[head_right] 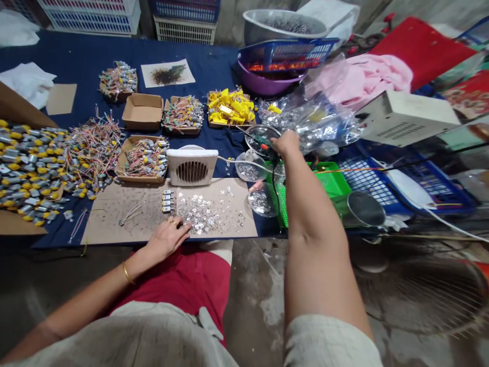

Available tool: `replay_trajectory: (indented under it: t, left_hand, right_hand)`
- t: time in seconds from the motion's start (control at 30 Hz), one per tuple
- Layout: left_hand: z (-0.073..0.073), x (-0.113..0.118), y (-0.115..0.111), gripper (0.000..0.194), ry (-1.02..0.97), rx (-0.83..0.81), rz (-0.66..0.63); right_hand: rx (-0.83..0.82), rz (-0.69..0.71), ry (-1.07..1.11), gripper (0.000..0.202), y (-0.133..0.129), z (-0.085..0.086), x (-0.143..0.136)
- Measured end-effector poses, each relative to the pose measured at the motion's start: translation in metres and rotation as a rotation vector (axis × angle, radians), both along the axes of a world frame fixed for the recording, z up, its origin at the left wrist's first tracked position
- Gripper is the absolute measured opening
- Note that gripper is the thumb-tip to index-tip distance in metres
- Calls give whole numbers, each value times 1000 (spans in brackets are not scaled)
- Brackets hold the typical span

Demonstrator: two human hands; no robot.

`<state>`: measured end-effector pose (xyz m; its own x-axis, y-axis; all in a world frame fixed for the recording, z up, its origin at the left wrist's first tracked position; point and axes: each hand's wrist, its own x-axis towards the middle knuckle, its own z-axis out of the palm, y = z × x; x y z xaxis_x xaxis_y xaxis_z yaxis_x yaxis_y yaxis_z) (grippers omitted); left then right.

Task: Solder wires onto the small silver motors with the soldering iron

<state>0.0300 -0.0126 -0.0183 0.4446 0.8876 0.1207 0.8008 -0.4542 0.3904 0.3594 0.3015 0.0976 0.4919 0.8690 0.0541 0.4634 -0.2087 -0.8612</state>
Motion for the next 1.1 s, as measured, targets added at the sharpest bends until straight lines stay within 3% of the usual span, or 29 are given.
replay_trajectory:
  t: [0.07,0.1,0.17,0.23,0.37,0.47,0.57,0.93,1.1]
  left_hand:
    - [-2,-3,-3,32,-31,-1,21]
    - [-4,-5,-4,31,-58,0,29]
    - [-7,-12,-4,29,-119,2,41]
    - [-8,-19,-2,26,-169,7,58]
    - [-8,-24,4,27,-162,12,56]
    - [-8,-23,5,27,-146,8,25]
    - [-9,-22,5,24,-180,12,42]
    - [-9,-14,10,22,-131,-32,99]
    - [-9,-18,10,19,-178,-74,112]
  right_hand:
    - [9,90,-108,24,-17,12,-15]
    - [75,256,-280,24,-32,15,-25]
    - [133,385,-330,24,-76,11,-47]
    - [156,479,-326,8,-135,-8,-69]
    - [130,770,-313,3,-251,-68,-101]
    - [103,866,-398,13,-297,-97,-111]
    - [90,892,-493,17,-306,-104,-119]
    - [100,851,-529,14,-293,-111,-163]
    - [70,855,-618,14,-295,-113,-169]
